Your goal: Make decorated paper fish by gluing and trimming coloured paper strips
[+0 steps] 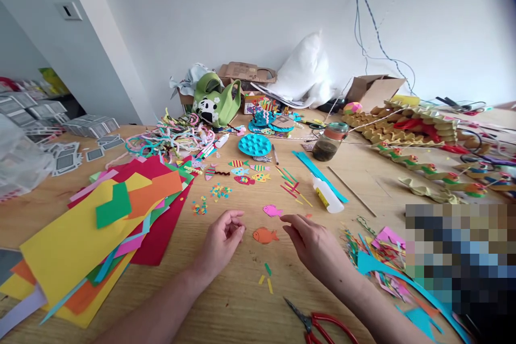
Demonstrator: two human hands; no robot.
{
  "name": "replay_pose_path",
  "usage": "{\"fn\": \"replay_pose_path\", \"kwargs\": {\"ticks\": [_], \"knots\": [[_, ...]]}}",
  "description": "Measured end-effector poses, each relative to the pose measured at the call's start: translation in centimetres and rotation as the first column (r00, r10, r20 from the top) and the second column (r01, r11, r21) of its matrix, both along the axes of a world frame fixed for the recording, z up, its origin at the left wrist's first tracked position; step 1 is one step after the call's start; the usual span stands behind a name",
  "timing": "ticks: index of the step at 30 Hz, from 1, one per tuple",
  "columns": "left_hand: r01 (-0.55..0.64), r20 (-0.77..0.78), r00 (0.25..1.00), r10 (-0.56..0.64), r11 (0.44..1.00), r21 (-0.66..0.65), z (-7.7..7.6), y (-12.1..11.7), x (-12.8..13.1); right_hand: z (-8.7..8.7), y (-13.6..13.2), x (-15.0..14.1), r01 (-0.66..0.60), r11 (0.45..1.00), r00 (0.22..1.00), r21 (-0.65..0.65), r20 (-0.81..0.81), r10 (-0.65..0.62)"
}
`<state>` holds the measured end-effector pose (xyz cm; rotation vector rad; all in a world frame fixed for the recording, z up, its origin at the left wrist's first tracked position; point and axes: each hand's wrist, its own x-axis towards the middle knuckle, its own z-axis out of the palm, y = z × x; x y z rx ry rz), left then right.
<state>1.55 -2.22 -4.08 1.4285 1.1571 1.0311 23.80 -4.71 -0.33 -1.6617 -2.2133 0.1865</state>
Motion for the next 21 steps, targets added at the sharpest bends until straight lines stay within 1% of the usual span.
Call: {"fn": "replay_pose_path", "kwargs": {"ticks": [2,5,8,11,16,21], "knots": [[0.015,-0.025,1.0,-0.015,1.0,0.013,-0.1,-0.1,0.0,-0.8,-0.3,0.1,-0.034,0.996,0.998,0.079,-0.045,0.038],[0.018,-0.049,0.999,-0.017,1.0,0.026,-0.1,-0.1,0.0,-1.6,-0.6,0.1,-0.08,0.977,0.994,0.197,-0.063,0.094],[0.011,-0.057,0.998,-0.009,1.0,0.023,0.0,-0.1,0.0,-1.8,-0.9,0.0,-0.117,0.95,0.989,0.291,-0.057,0.139],[0.012,-0.055,0.998,-0.011,1.0,0.019,0.0,-0.2,0.0,-1.9,-1.1,0.0,-0.132,0.925,0.987,0.357,-0.042,0.157],[0.014,-0.076,0.997,-0.011,0.999,0.043,0.0,-0.3,0.0,-2.3,-1.2,0.1,-0.133,0.905,0.987,0.405,-0.031,0.159],[0.012,-0.089,0.996,-0.007,0.998,0.059,0.1,-0.3,0.0,-2.7,-1.3,0.2,-0.118,0.927,0.988,0.356,-0.054,0.147]]}}
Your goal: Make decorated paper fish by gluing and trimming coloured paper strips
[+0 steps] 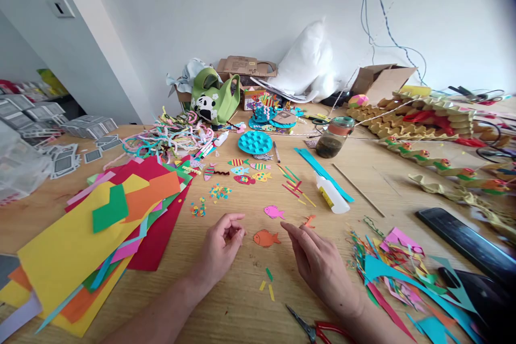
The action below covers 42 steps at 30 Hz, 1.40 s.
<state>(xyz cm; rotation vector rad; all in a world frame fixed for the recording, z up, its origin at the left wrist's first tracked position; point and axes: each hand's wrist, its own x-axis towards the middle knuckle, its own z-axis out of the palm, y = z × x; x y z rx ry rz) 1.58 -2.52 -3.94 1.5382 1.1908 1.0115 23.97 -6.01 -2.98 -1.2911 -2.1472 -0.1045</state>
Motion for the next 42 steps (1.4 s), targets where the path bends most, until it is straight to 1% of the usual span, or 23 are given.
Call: {"fn": "replay_pose_path", "kwargs": {"ticks": [3,8,11,15,18,20,21,23,25,27,28,29,30,32,35,39,42], "knots": [[-0.007,0.002,1.0,0.007,1.0,0.004,0.2,0.0,0.0,0.0,0.0,0.0,0.0,0.999,1.0,-0.04,-0.01,0.0],[-0.009,0.008,1.0,0.009,1.0,0.01,0.1,-0.1,-0.1,0.2,0.1,-0.1,-0.023,0.998,0.997,-0.051,-0.08,0.019],[-0.006,0.018,1.0,0.005,0.999,0.034,-0.1,-0.1,-0.1,0.3,0.2,-0.3,-0.002,0.997,0.993,-0.079,-0.114,-0.007],[0.001,0.013,1.0,-0.001,0.999,0.049,0.0,-0.2,-0.1,0.7,0.4,-0.4,0.003,0.988,0.98,-0.152,-0.197,-0.034],[-0.007,0.006,1.0,0.007,0.999,0.052,0.1,-0.1,-0.1,1.8,1.0,-0.5,-0.037,0.968,0.972,-0.247,-0.235,-0.023],[-0.018,0.006,1.0,0.018,0.998,0.052,0.0,0.0,-0.1,3.0,2.1,-0.7,-0.066,0.932,0.974,-0.355,-0.227,-0.017],[-0.022,0.007,1.0,0.021,0.998,0.051,-0.1,0.0,-0.1,3.6,3.0,-0.8,-0.081,0.903,0.977,-0.422,-0.214,-0.012],[-0.024,0.013,1.0,0.024,0.999,0.046,-0.2,0.0,-0.1,4.8,5.3,-1.3,-0.083,0.824,0.983,-0.561,-0.18,-0.023],[-0.026,0.024,0.999,0.025,0.998,0.05,-0.2,0.1,-0.1,5.5,8.2,-2.1,-0.073,0.746,0.985,-0.662,-0.167,-0.053],[-0.03,0.027,0.999,0.029,0.998,0.059,-0.3,0.1,-0.1,5.4,11.3,-2.9,-0.023,0.651,0.983,-0.759,-0.134,-0.122],[-0.034,0.026,0.999,0.032,0.997,0.066,-0.4,0.2,-0.1,5.2,12.7,-3.4,0.009,0.622,0.982,-0.783,-0.109,-0.152],[-0.035,0.022,0.999,0.034,0.997,0.074,-0.4,0.2,-0.2,4.8,14.0,-3.8,0.051,0.604,0.98,-0.795,-0.077,-0.184],[-0.037,0.017,0.999,0.035,0.996,0.082,-0.5,0.3,-0.2,4.3,15.0,-4.2,0.092,0.573,0.976,-0.815,-0.039,-0.212],[-0.04,0.012,0.999,0.039,0.995,0.096,-0.6,0.3,-0.3,3.3,16.5,-4.8,0.119,0.556,0.974,-0.823,-0.013,-0.227],[-0.034,0.004,0.999,0.033,0.994,0.1,-0.6,0.3,-0.3,2.2,17.4,-5.3,0.147,0.55,0.972,-0.822,0.016,-0.236],[-0.018,-0.025,0.999,0.021,0.994,0.104,-0.2,0.1,-0.3,1.7,17.8,-5.6,0.192,0.549,0.966,-0.813,0.058,-0.251],[-0.024,-0.016,1.0,0.026,0.995,0.098,-0.1,0.0,-0.2,1.5,18.1,-5.6,0.211,0.554,0.965,-0.805,0.08,-0.251]]}}
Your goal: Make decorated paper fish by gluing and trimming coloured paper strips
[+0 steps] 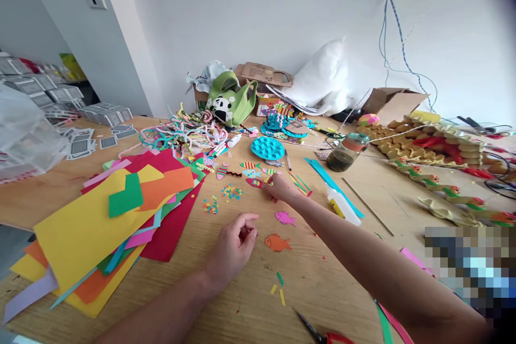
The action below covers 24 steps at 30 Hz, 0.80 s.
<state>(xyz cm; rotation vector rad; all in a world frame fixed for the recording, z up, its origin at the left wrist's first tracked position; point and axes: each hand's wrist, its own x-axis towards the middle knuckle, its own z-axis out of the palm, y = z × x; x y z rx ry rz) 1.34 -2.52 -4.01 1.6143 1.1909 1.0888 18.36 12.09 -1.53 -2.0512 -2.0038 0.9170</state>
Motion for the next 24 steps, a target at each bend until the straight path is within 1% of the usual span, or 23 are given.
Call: {"fn": "replay_pose_path", "kwargs": {"ticks": [3,8,12,16,19,24], "knots": [[0.008,0.013,1.0,-0.008,1.0,-0.015,-0.1,0.0,0.0,-0.3,0.3,-0.1,0.0,1.0,1.0,0.006,0.02,0.0],[0.022,-0.011,1.0,-0.022,1.0,-0.012,0.0,0.0,0.1,-0.5,0.5,-0.3,0.017,0.999,0.999,0.029,0.05,-0.018],[0.017,-0.019,1.0,-0.018,1.0,-0.011,0.1,0.0,0.1,-0.9,0.7,-0.2,0.015,0.999,0.999,0.036,0.032,-0.016],[0.024,-0.026,0.999,-0.024,1.0,-0.015,0.2,0.0,0.1,-1.1,0.7,-0.1,0.023,1.0,1.0,0.016,-0.021,-0.022],[0.027,-0.025,0.999,-0.027,0.999,-0.017,0.2,0.0,0.1,-1.0,0.7,-0.1,0.04,0.999,0.996,-0.008,-0.082,-0.041],[0.042,0.049,0.998,-0.039,0.997,-0.062,0.3,0.0,0.2,0.2,0.0,0.3,0.08,0.996,0.972,-0.048,-0.218,-0.088]]}}
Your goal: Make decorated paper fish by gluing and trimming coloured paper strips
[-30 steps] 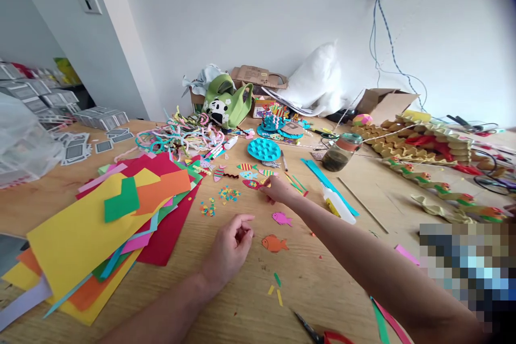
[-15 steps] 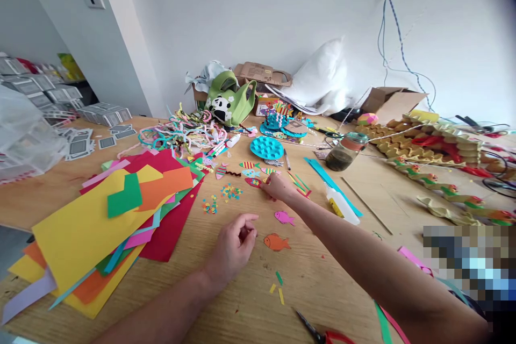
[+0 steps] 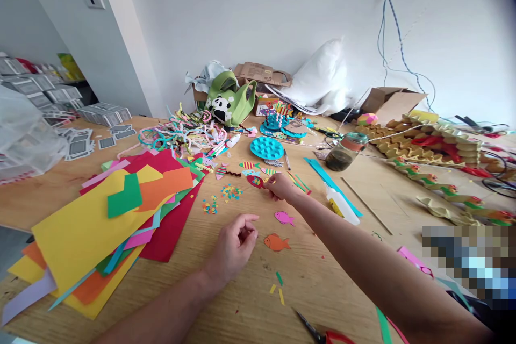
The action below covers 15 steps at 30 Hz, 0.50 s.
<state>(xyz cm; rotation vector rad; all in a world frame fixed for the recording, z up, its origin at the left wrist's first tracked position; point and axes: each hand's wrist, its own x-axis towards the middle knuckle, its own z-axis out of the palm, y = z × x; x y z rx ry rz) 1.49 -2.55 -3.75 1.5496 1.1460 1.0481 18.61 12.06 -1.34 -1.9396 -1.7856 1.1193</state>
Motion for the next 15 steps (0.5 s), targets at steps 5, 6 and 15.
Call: {"fn": "replay_pose_path", "kwargs": {"ticks": [5,6,15], "knots": [[0.007,0.188,0.982,0.01,0.996,-0.093,0.1,0.3,0.1,2.4,-3.0,1.2,0.032,0.999,0.985,0.012,-0.171,-0.029],[0.002,0.234,0.972,0.026,0.993,-0.117,0.3,0.4,0.0,2.9,-4.0,1.4,0.033,0.999,0.952,-0.012,-0.305,-0.035],[0.031,0.53,0.843,0.092,0.975,-0.22,1.9,0.7,-0.4,4.8,-11.3,1.2,-0.277,0.942,0.686,-0.19,-0.725,0.056]]}}
